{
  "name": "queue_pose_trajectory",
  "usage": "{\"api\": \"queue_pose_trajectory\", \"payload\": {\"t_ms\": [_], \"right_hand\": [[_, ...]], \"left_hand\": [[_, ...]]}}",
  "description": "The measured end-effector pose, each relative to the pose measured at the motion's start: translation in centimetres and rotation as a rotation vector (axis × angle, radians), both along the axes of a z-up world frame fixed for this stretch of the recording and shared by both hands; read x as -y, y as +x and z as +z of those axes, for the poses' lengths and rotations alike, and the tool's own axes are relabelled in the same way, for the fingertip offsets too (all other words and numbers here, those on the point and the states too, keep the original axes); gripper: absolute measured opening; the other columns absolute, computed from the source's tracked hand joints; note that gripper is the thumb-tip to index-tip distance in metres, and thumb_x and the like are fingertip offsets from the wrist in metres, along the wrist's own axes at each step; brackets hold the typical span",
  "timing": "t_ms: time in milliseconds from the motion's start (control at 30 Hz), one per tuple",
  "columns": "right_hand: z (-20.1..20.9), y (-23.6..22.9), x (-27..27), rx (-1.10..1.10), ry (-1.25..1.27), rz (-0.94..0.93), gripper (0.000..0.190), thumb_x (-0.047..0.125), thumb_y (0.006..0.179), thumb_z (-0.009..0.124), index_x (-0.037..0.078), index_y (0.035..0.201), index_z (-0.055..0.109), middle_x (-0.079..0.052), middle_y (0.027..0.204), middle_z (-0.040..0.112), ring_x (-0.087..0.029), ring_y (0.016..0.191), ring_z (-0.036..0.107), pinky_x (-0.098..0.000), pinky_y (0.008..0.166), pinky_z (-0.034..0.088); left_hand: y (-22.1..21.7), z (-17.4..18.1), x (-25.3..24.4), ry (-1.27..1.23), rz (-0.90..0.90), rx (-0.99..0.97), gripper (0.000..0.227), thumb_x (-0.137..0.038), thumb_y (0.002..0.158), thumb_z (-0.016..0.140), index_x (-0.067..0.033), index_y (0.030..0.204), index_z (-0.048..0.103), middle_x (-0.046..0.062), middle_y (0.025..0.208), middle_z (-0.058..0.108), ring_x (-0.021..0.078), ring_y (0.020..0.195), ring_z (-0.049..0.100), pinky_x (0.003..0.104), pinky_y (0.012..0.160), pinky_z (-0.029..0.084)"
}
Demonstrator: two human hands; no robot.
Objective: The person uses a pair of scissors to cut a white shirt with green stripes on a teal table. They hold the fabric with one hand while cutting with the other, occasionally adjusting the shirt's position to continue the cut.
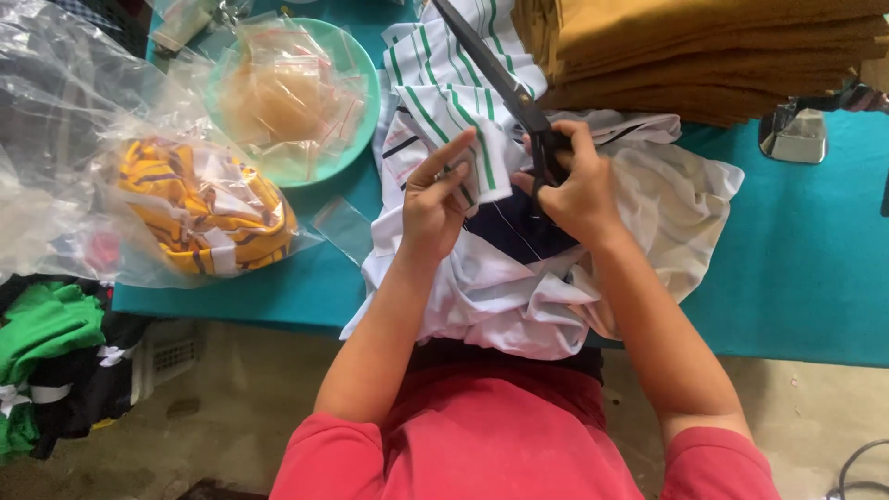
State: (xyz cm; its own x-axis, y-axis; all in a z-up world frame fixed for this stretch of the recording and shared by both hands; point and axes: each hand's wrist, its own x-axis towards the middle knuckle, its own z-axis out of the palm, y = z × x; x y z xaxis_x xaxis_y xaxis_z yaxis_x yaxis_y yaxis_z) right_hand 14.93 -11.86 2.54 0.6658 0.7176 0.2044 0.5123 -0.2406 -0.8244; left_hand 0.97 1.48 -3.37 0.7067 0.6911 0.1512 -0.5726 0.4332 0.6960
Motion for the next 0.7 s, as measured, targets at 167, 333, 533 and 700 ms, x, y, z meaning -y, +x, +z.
{"api": "queue_pose_trajectory", "payload": {"t_ms": [167, 333, 533, 700], "right_hand": [[-3.5, 0.1, -0.8, 0.036, 0.083, -0.059, 0.063, 0.011, 0.078, 0.089, 0.017, 0.13, 0.054, -0.008, 0.08, 0.076, -0.023, 0.075, 0.074, -0.0317, 0.071, 0.056], [-1.9, 0.5, -1.1, 0.318, 0.178, -0.231, 0.055, 0.01, 0.083, 0.088, 0.019, 0.129, 0.059, -0.014, 0.084, 0.078, -0.034, 0.081, 0.077, -0.0413, 0.067, 0.059], [1.9, 0.5, 0.3, 0.195, 0.233, -0.085, 0.06, 0.013, 0.087, 0.093, 0.012, 0.132, 0.054, -0.011, 0.1, 0.08, -0.025, 0.091, 0.078, -0.032, 0.079, 0.059], [1.0, -2.0, 0.3, -0.279, 0.309, 0.103, 0.067, 0.009, 0.077, 0.092, 0.002, 0.127, 0.047, -0.021, 0.121, 0.069, -0.03, 0.112, 0.074, -0.0373, 0.099, 0.064]], "left_hand": [[0.6, 3.2, 1.7, -0.273, -0.1, 0.166, 0.043, 0.006, 0.105, 0.048, -0.0002, 0.146, 0.057, 0.022, 0.145, 0.059, 0.0327, 0.13, 0.061, 0.045, 0.107, 0.057], [0.5, 2.5, 1.8, -0.139, -0.123, 0.129, 0.046, 0.011, 0.1, 0.056, 0.0055, 0.146, 0.055, 0.029, 0.141, 0.059, 0.0344, 0.128, 0.063, 0.044, 0.104, 0.058], [-0.5, 6.7, 1.0, -0.185, -0.245, 0.257, 0.058, -0.042, 0.114, 0.048, -0.0065, 0.16, 0.043, 0.019, 0.155, 0.053, 0.0311, 0.144, 0.052, 0.05, 0.126, 0.037], [0.5, 7.6, 1.3, -0.59, -0.39, 0.523, 0.082, -0.045, 0.107, 0.061, -0.0096, 0.167, 0.019, 0.029, 0.141, 0.06, 0.0406, 0.132, 0.06, 0.059, 0.125, 0.038]]}}
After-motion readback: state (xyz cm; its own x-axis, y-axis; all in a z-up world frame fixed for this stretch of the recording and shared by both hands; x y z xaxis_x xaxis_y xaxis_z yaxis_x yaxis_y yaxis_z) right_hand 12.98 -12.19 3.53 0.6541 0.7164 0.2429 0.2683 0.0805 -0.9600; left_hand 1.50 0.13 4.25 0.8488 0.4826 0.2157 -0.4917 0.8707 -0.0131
